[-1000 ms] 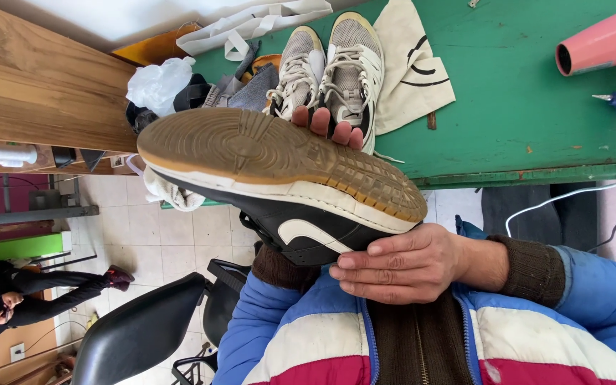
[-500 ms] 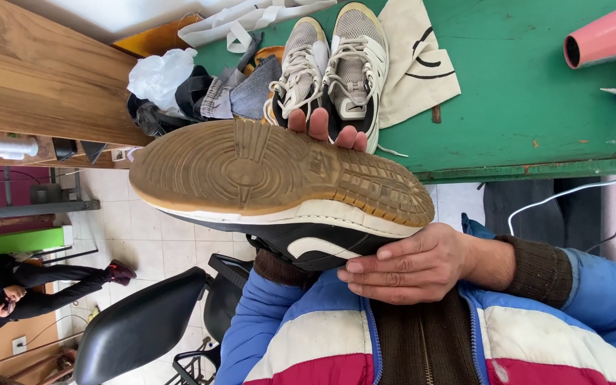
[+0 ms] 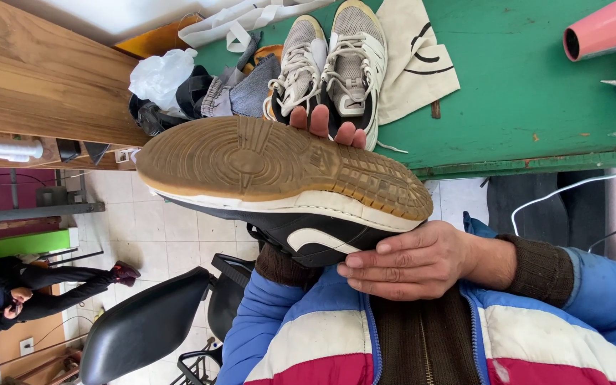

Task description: Using a hair dryer to heat shoe soles and pressing them by hand to re-activate adhesive and bond the soles to the uppers.

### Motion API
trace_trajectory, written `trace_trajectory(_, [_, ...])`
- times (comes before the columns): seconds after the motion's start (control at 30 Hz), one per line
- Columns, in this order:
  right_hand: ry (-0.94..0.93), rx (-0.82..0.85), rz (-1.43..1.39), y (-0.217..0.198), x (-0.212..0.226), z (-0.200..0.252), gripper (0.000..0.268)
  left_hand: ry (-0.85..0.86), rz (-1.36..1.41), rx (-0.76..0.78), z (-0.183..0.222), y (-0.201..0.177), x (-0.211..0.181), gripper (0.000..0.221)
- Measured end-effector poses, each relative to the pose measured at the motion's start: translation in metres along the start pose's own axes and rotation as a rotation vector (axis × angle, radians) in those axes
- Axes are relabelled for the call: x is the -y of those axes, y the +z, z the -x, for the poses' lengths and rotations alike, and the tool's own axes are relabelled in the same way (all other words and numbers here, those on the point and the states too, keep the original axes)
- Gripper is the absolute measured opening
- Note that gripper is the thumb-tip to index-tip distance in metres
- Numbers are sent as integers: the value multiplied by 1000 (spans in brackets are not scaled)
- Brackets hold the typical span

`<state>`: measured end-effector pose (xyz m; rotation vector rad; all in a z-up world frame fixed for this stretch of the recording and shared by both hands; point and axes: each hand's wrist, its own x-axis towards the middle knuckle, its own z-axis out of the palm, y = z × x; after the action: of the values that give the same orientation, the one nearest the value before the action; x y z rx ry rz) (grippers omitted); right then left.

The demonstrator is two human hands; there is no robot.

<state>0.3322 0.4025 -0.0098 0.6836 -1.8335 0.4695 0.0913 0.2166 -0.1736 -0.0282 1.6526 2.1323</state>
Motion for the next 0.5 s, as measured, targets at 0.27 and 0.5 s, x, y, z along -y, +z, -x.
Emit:
trace_trajectory(0.27, [45, 9, -2, -2, 3, 1, 37, 26, -50, -22, -4, 12, -12, 57])
trace_trajectory(0.5, [78, 0, -32, -4, 4, 1, 36, 33, -107, -43, 28, 99, -84, 56])
